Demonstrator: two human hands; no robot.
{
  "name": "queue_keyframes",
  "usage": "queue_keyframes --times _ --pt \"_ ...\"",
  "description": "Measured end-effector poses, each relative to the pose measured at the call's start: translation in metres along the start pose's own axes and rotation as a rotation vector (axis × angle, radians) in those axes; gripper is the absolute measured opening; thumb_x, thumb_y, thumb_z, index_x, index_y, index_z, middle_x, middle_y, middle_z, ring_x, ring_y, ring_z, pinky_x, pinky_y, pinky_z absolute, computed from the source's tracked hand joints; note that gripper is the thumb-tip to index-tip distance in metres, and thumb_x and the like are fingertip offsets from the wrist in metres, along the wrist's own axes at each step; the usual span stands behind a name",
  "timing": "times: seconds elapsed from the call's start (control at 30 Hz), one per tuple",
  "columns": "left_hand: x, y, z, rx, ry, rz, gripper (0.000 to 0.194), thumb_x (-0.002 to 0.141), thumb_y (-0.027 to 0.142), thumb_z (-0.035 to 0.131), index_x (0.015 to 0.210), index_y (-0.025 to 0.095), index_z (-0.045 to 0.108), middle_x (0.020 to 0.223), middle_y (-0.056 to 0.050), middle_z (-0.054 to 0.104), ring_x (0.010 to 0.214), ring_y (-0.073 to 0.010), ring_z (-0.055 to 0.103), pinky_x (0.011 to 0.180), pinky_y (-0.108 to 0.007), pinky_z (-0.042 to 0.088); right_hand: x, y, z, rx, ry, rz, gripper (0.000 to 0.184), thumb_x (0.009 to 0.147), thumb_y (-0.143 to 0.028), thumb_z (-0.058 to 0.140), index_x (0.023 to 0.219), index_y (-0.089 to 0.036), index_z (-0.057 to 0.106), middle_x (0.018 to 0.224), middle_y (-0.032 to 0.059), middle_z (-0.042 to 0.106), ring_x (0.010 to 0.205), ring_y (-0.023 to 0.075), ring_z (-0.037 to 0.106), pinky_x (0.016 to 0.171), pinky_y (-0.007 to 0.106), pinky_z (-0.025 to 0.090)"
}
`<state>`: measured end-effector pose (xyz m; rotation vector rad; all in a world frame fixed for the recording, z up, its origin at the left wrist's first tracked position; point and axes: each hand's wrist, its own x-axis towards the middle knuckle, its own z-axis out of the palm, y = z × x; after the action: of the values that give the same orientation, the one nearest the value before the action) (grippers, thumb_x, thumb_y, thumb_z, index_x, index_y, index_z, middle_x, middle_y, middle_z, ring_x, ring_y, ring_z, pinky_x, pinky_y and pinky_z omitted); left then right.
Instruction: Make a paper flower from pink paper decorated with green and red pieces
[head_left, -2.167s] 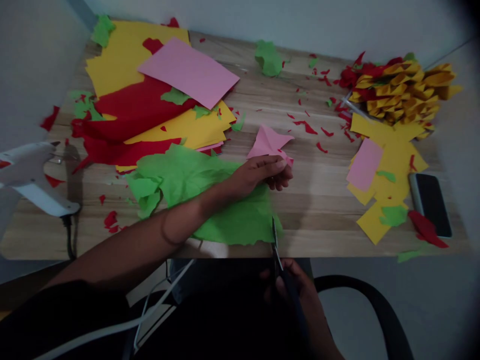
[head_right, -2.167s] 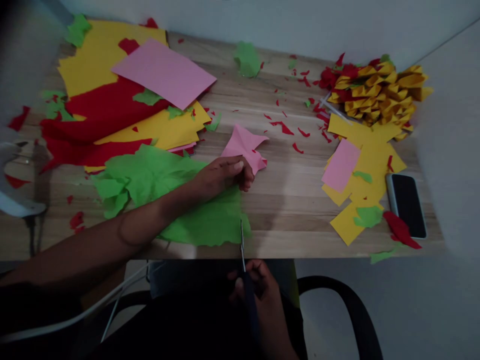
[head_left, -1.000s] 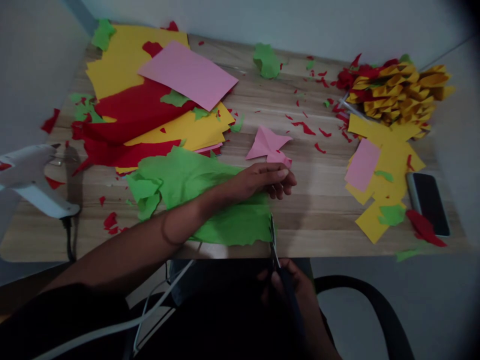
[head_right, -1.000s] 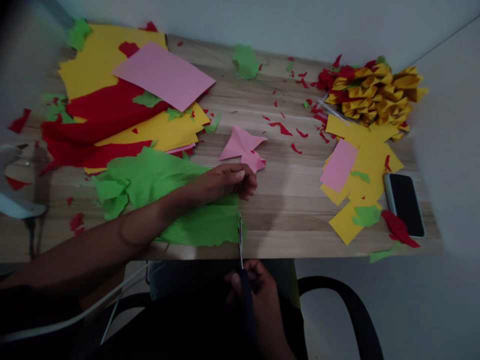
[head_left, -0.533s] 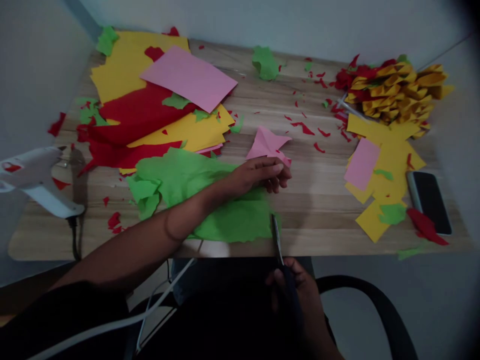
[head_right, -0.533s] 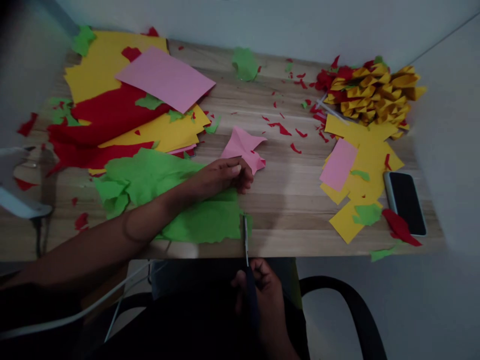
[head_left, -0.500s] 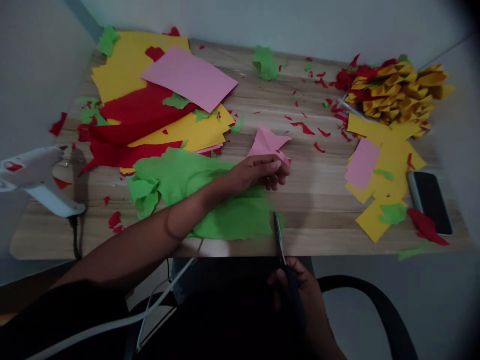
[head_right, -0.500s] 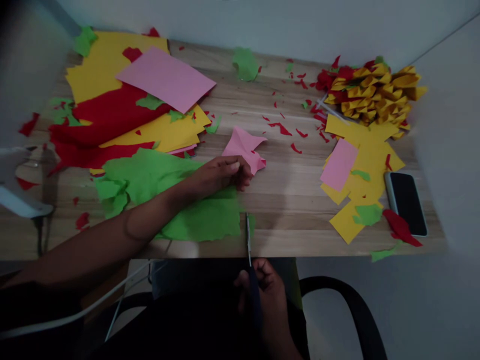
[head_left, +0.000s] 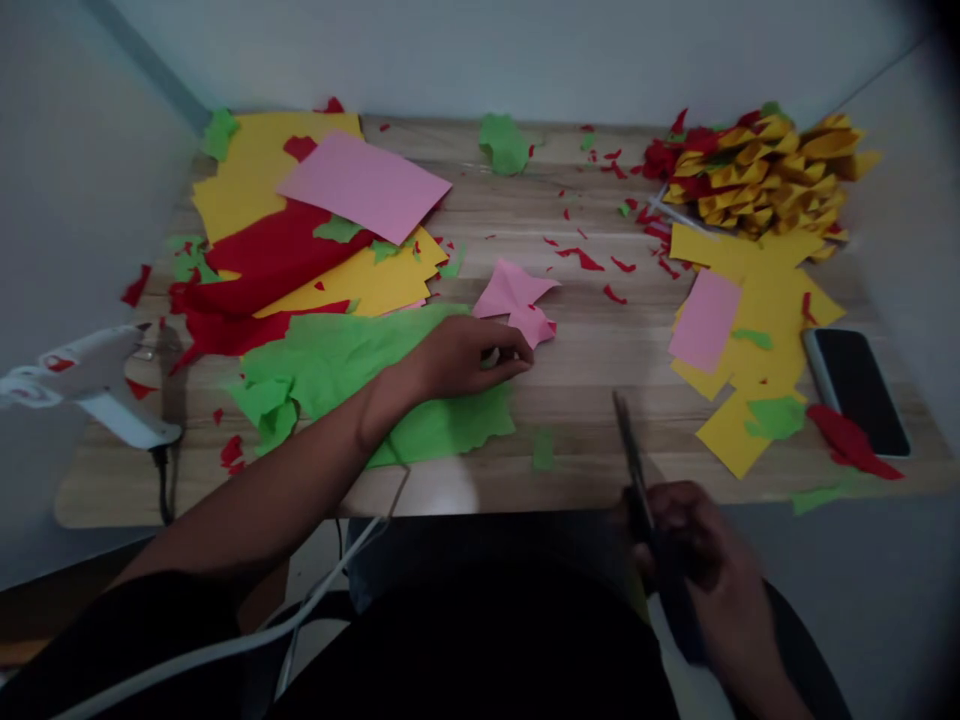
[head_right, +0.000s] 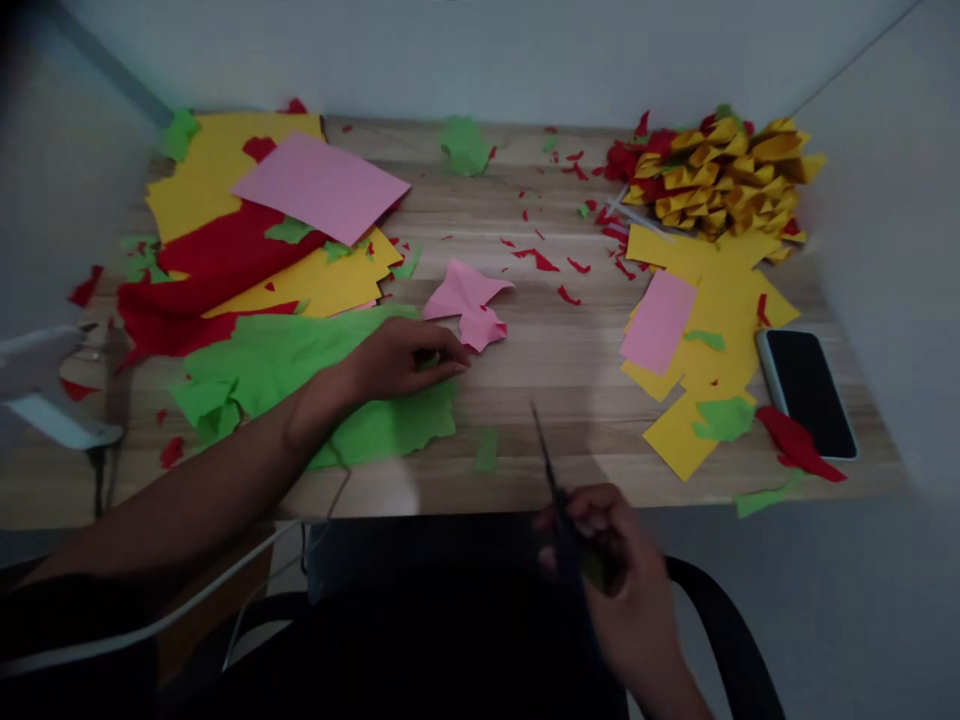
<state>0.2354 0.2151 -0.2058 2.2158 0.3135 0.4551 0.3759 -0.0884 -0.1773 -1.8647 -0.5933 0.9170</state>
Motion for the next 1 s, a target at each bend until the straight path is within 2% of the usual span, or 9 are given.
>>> queue_keyframes --times 0.07,0.13,0.23,0.37,0.47,0.6,0.7,0.87,1.0 --pt "0.005 0.016 -0.002 0.082 -0.086 -0.027 0.017 0.089 0.033 0.062 0.097 0.021 0.073 0.08 0.0 0.072 0.062 -0.0099 0.055 0.064 -0.023 0.038 0.027 -0.011 -0.01 -0.216 0.185 -0.169 0.038 0.074 -0.047 0.079 0.095 -0.027 0.055 0.091 0.0047 0.072 0.078 0.0223 0.069 0.07 0.034 0.055" --pt "0.008 0.035 0.004 0.175 -0.188 -0.067 0.018 0.088 0.029 0.063 0.102 0.023 0.073 0.086 0.0 0.072 0.07 -0.0132 0.061 0.065 -0.024 0.039 0.062 -0.025 -0.014 -0.501 0.286 -0.317 0.037 0.076 -0.051 0.075 0.098 -0.027 0.059 0.088 0.006 0.071 0.07 0.0231 0.067 0.065 0.036 0.052" --pt "0.007 0.055 0.023 0.333 -0.352 -0.025 0.022 0.089 0.032 0.065 0.108 0.023 0.071 0.101 -0.005 0.072 0.087 -0.0201 0.065 0.07 -0.028 0.043 0.122 -0.049 -0.006 -0.722 0.229 -0.452 0.039 0.082 -0.047 0.069 0.113 -0.025 0.06 0.099 0.0089 0.073 0.074 0.0249 0.069 0.066 0.037 0.052" --pt "-0.011 0.065 0.037 0.593 -0.175 0.063 0.02 0.095 0.027 0.055 0.109 0.019 0.068 0.117 -0.011 0.066 0.105 -0.0262 0.061 0.088 -0.038 0.046 0.196 -0.073 0.019 -0.811 0.177 -0.61 0.039 0.086 -0.041 0.064 0.118 -0.02 0.059 0.102 0.0145 0.072 0.09 0.0322 0.068 0.078 0.043 0.052" --pt "-0.034 0.068 0.02 0.695 -0.021 -0.024 0.022 0.099 0.027 0.048 0.11 0.019 0.065 0.119 -0.011 0.065 0.105 -0.0258 0.059 0.091 -0.041 0.046 0.232 -0.075 0.032 -0.808 0.232 -0.672 0.042 0.086 -0.035 0.062 0.124 -0.018 0.058 0.111 0.0188 0.07 0.105 0.0363 0.064 0.091 0.051 0.049" --pt "-0.077 0.062 -0.011 0.759 0.068 -0.251 0.042 0.097 0.046 0.054 0.128 0.019 0.059 0.13 -0.015 0.061 0.115 -0.0308 0.057 0.097 -0.047 0.046 0.243 -0.063 0.033 -0.718 0.21 -0.668 0.049 0.087 -0.034 0.062 0.132 -0.016 0.057 0.118 0.0193 0.068 0.111 0.0358 0.061 0.097 0.053 0.047" --pt "-0.11 0.047 -0.021 0.823 0.087 -0.399 0.059 0.092 0.055 0.059 0.14 0.022 0.051 0.144 -0.017 0.052 0.129 -0.0353 0.049 0.107 -0.053 0.041 0.238 -0.056 0.032 -0.629 0.197 -0.656 0.052 0.087 -0.037 0.062 0.135 -0.017 0.058 0.115 0.0173 0.069 0.106 0.0329 0.063 0.094 0.05 0.049" --pt "-0.14 0.03 -0.016 0.806 0.067 -0.46 0.022 0.099 0.037 0.049 0.105 0.022 0.064 0.128 -0.013 0.064 0.118 -0.031 0.058 0.1 -0.05 0.047 0.236 -0.052 0.041 -0.602 0.171 -0.702 0.05 0.086 -0.036 0.063 0.132 -0.016 0.061 0.115 0.0165 0.071 0.105 0.0334 0.063 0.094 0.051 0.05" --pt "-0.138 0.034 -0.047 0.828 0.317 -0.564 0.015 0.098 0.032 0.048 0.099 0.024 0.06 0.101 -0.006 0.07 0.092 -0.0242 0.064 0.082 -0.04 0.052 0.239 -0.048 0.044 -0.647 0.11 -0.713 0.048 0.085 -0.031 0.062 0.131 -0.016 0.061 0.116 0.0184 0.07 0.108 0.0341 0.061 0.095 0.052 0.048"
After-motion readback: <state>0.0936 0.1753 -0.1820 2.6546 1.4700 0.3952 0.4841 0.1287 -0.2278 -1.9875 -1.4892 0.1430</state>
